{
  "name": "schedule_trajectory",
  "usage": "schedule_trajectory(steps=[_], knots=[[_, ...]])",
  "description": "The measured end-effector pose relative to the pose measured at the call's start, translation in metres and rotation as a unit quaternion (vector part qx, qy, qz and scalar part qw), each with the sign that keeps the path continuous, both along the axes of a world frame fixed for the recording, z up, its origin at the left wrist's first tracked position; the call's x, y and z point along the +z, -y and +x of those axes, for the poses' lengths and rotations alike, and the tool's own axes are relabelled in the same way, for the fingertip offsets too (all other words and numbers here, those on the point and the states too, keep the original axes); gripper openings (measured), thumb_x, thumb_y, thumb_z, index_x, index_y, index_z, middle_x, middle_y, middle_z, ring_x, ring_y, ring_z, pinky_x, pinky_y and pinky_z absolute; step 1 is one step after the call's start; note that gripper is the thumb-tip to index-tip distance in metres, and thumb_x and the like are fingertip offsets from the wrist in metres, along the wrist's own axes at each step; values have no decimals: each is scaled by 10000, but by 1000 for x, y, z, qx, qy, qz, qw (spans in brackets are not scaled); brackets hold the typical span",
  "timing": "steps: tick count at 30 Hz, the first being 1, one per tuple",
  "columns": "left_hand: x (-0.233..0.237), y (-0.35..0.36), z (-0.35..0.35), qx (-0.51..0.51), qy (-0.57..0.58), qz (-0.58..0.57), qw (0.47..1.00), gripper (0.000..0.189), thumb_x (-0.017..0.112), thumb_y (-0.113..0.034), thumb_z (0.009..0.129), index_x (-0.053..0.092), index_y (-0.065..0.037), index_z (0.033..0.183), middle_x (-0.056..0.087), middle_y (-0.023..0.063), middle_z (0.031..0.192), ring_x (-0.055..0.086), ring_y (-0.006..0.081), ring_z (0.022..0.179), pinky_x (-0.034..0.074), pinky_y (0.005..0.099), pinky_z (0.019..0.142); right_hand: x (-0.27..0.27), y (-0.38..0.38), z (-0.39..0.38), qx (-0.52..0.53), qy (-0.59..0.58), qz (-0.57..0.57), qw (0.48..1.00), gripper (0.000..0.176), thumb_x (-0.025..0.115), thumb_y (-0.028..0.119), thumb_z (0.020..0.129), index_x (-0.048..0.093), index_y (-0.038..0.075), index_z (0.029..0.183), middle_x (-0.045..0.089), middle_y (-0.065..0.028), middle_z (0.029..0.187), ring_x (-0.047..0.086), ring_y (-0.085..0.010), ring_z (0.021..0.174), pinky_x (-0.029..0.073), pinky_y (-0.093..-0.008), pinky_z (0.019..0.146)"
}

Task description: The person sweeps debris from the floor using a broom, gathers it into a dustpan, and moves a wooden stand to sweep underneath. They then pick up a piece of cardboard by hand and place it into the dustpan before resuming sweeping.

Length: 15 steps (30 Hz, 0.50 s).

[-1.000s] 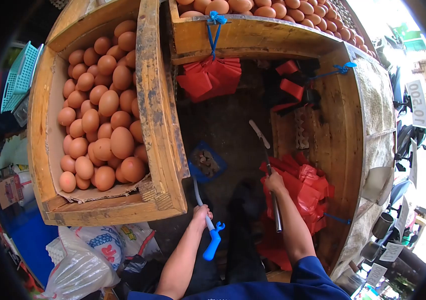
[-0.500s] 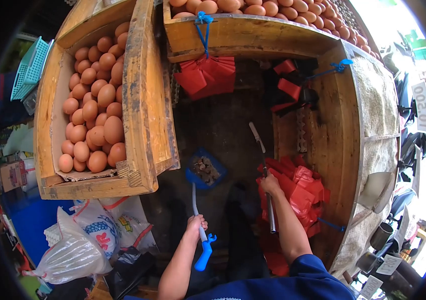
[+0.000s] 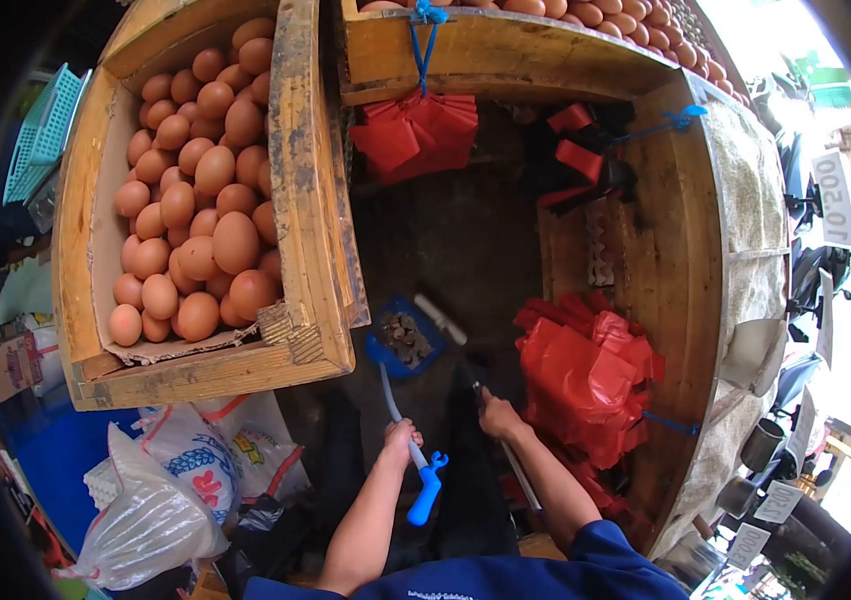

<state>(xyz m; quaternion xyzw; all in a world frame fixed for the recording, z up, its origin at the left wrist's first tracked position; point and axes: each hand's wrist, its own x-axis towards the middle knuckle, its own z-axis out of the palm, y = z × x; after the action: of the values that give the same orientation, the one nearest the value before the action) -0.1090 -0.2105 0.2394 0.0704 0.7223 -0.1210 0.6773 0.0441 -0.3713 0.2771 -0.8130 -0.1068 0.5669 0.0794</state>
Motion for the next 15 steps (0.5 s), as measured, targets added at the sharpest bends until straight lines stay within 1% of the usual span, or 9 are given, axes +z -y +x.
schedule_trajectory(steps=[2,4,8,10,11,12,13,14,15], knots=[[-2,-4,0,3,6,-5,1000,74,425,-23,859,426,-89,826,384,26,586,386,126,402,333,267,352,22,18,4,33,21,45,998,639,464,107,828,236,-38,1407,597,-358,929,636,-407,897,519,-464,787],[-9,-4,-7,-3,11,-12,1000,79,420,-18,859,434,-91,832,389,30,589,390,127,402,337,267,352,67,17,19,-78,1,6,997,582,469,113,846,295,-43,1379,627,-318,891,671,-357,710,541,-442,675],[-10,2,-10,-30,21,1,999,66,439,-21,856,431,-86,849,396,36,586,390,129,400,341,270,348,-12,7,33,-52,105,12,993,613,469,81,819,276,-51,1386,631,-312,882,669,-367,708,547,-440,694],[-9,1,-6,-77,-19,6,997,66,459,-27,853,427,-79,876,411,46,597,395,131,400,347,273,344,-57,-18,10,-38,135,-52,989,667,459,27,773,240,-64,1396,640,-295,870,667,-376,695,554,-429,716],[-11,0,-7,-82,-18,7,996,66,459,-27,853,427,-79,876,411,46,597,395,131,400,347,273,344,-55,-30,-8,-68,73,-53,994,709,449,5,736,214,-73,1400,639,-297,883,662,-395,696,554,-418,752],[-15,1,-10,-97,-14,6,995,69,464,-28,852,423,-75,882,420,52,607,399,133,402,350,276,343,-51,-33,-29,-50,60,-46,996,697,441,-2,737,229,-72,1397,635,-305,881,662,-397,700,561,-419,711],[-16,1,-11,-111,-9,5,994,74,468,-29,851,419,-71,888,428,58,617,404,135,404,354,280,343,-46,-28,-41,20,109,-7,994,667,449,24,772,246,-48,1403,636,-303,875,665,-383,686,557,-432,668],[-16,1,-14,-116,-8,4,993,74,468,-29,851,419,-71,888,428,58,617,404,135,404,354,280,343,-40,-12,-43,-20,57,9,998,654,453,40,790,252,-30,1408,635,-302,875,662,-385,677,551,-435,658],[-16,-2,-16,-129,-5,8,992,72,469,-31,850,420,-67,889,432,61,622,410,137,406,359,281,345,-3,-8,-31,-61,6,26,998,642,457,56,808,257,-13,1414,635,-302,874,658,-387,668,546,-439,649]])
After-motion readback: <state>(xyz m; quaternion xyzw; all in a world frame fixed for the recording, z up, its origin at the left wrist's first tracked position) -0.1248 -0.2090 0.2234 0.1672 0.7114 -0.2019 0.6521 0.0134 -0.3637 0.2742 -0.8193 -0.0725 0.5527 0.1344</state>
